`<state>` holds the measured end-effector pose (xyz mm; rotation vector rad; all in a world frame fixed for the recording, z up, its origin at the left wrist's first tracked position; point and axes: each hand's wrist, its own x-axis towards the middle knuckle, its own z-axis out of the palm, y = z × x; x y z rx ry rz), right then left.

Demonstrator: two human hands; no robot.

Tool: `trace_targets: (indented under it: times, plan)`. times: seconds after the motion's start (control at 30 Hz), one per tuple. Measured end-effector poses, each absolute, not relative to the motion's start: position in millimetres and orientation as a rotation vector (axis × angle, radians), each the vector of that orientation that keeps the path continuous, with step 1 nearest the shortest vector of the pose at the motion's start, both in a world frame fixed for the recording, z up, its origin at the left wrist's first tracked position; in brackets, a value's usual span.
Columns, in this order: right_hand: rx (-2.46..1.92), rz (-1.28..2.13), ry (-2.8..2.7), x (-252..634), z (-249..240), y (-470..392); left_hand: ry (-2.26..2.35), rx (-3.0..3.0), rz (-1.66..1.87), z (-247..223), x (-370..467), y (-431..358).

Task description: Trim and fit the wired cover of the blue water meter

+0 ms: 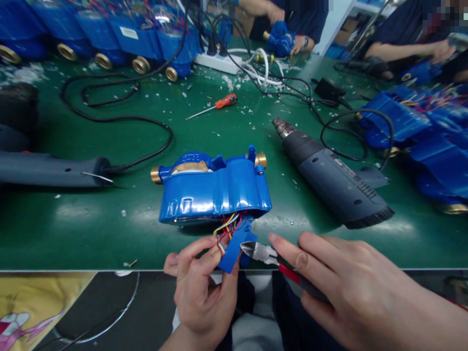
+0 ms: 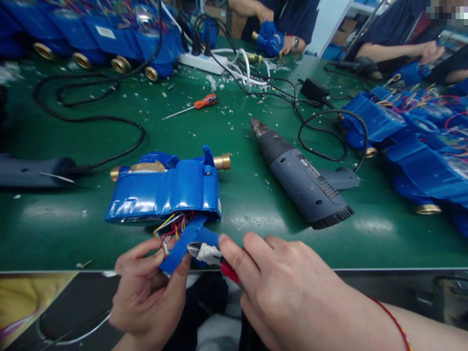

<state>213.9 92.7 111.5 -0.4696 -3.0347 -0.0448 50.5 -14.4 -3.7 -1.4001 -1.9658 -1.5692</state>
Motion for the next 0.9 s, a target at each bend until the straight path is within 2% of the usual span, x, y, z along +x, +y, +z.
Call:
trace_targets:
  times: [0.9]
  plan:
    - [-0.544,0.059,-3.043,209.7,118.2,89.9,-1.985,-1.38,-1.569,-2.8,52.0,-14.7]
